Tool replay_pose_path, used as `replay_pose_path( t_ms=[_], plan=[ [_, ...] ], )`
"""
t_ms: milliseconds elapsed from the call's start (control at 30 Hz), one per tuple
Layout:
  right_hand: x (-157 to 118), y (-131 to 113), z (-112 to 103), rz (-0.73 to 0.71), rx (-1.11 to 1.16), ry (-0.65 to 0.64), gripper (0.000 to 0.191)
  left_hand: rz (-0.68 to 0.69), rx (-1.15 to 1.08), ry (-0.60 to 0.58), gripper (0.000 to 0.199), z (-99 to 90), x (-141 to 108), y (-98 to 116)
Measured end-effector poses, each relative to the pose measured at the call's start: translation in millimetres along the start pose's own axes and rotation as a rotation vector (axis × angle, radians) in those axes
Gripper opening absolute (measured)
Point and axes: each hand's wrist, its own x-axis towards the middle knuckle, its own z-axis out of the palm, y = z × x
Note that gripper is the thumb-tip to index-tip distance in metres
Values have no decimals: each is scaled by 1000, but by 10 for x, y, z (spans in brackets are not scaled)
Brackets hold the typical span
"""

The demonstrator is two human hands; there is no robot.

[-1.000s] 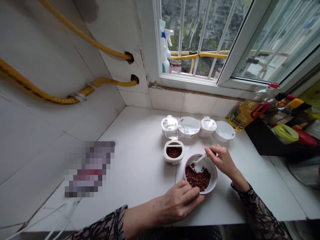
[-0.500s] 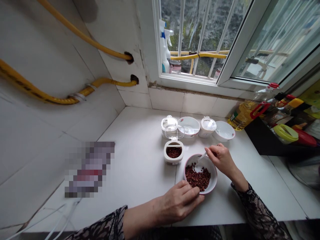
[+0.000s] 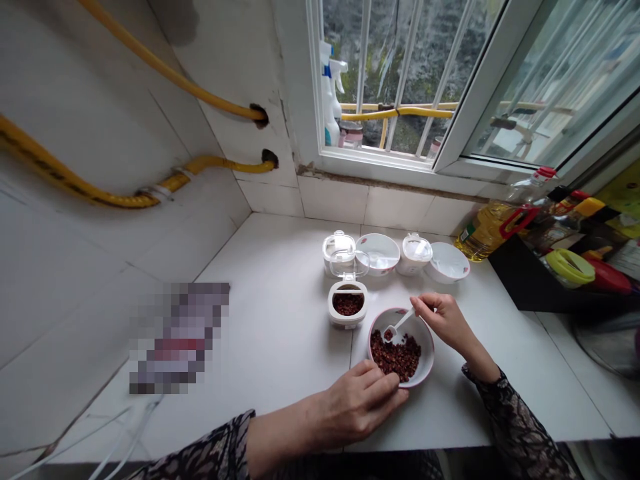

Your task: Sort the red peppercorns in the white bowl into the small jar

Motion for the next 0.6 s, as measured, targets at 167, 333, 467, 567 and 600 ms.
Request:
replay_pose_path(
  t_ms=[167,333,467,567,600],
  plan=[
    [-2,19,-7,23,9,22,49,-7,-18,46,20,-25,38,-9],
    [-11,51,20,24,-33,21,49,-10,-19,55,20,-36,53,-6],
    [-18,68,37,21,-64,12,48,-5,-24,60,19,-41,55,-5],
    [-22,76,48,24,-47,0,47,-5,-33,70,20,-40,57,-8],
    [-22,76,50,29,-32,-6,47,-5,-34,74,21,-40,58,-9]
  ],
)
